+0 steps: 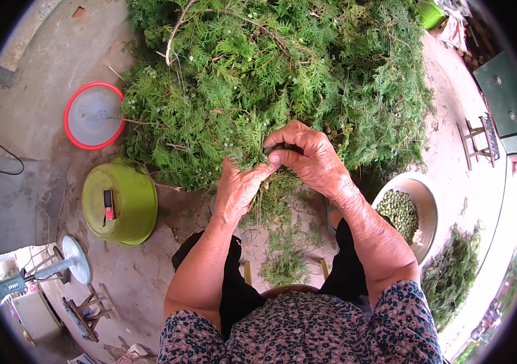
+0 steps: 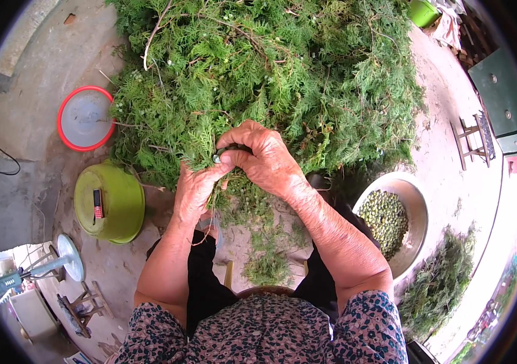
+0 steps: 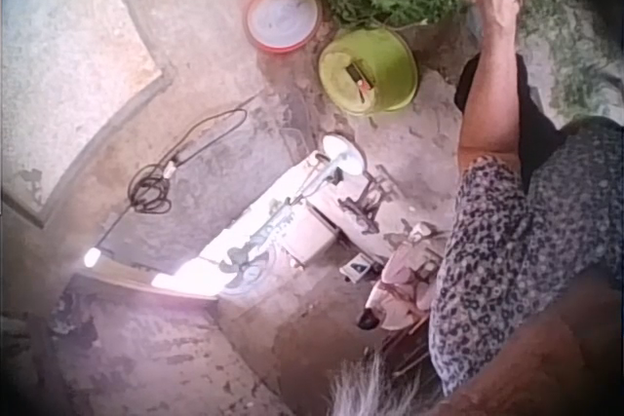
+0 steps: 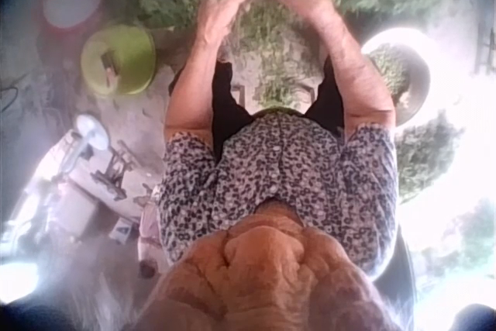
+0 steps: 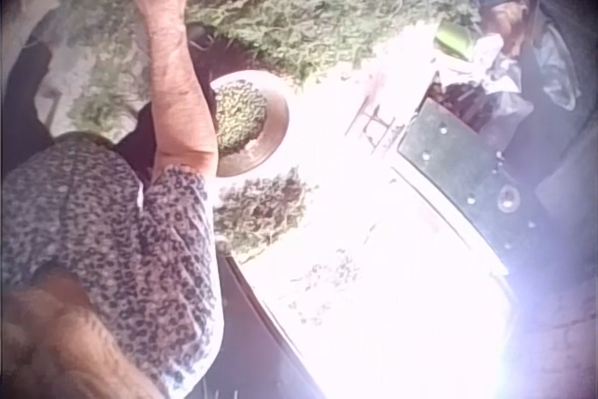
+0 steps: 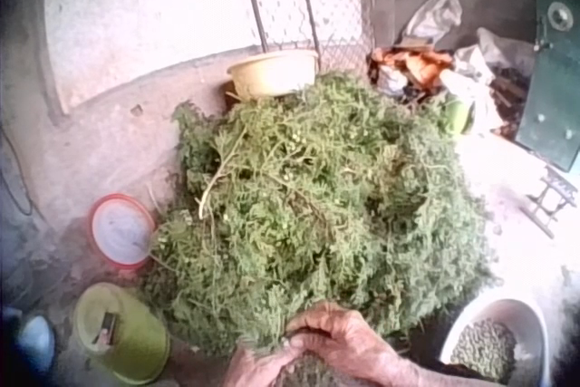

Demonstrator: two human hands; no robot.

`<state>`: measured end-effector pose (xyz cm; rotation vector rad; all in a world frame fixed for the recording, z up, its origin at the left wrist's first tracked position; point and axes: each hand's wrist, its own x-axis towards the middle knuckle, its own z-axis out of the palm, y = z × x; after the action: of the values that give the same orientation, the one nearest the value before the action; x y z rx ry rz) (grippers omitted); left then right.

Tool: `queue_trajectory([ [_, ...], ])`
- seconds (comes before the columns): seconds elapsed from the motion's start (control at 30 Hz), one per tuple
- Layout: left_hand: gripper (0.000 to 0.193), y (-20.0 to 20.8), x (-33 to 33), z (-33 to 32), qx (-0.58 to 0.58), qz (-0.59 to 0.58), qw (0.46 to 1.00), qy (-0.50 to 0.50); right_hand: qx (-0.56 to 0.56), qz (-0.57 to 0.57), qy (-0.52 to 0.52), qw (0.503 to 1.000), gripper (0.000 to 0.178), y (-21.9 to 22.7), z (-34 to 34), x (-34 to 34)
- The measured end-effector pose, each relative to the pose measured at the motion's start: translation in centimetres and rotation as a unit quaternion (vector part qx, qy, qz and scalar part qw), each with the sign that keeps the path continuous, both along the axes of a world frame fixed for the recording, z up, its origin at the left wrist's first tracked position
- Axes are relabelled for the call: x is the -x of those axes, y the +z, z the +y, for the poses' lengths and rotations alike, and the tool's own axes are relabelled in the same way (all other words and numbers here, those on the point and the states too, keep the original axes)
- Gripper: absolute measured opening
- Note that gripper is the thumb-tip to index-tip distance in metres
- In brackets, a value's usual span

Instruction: The person sits with a large pile of conifer branches and uses their hands to strip small green berries or buds from the stems. They place the collected items into a metal bowl while discarding the stripped stems onto the floor.

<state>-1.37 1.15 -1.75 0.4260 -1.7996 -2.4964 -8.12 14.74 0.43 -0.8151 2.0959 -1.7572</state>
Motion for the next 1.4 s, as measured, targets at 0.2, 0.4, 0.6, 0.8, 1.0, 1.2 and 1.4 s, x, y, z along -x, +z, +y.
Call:
queue_trajectory([
  [0.2,0.033,0.7,0.0,0.3,-0.034,-0.053,0.998,0.014,0.149,-0.361,-0.037,0.920,0.012,-0.2,0.5,0.3],
  [0.4,0.029,1.1,0.4,0.3,-0.044,-0.041,0.998,0.019,0.290,-0.446,-0.020,0.846,0.015,0.1,0.8,0.6],
  [0.6,0.023,-1.3,-0.1,0.0,-0.011,-0.023,0.999,0.027,0.099,-0.271,-0.002,0.957,0.015,-0.1,0.2,-0.1],
  [0.8,0.015,-3.2,0.0,-0.4,0.160,-0.005,0.987,-0.002,-0.022,0.172,-0.071,0.982,0.009,-0.6,-0.6,-0.6],
  [1.0,0.031,-1.4,-0.4,1.1,-0.001,0.008,1.000,-0.001,0.064,-0.266,-0.070,0.959,0.008,0.1,1.6,-0.6],
  [1.2,0.033,-1.4,-2.0,2.8,0.123,-0.017,0.992,-0.020,-0.034,0.070,-0.080,0.994,0.016,0.4,2.6,-3.7],
  [1.4,0.041,1.4,-5.0,4.6,-0.012,-0.010,0.998,-0.053,0.042,-0.227,-0.114,0.966,0.007,2.2,5.3,-6.3],
])
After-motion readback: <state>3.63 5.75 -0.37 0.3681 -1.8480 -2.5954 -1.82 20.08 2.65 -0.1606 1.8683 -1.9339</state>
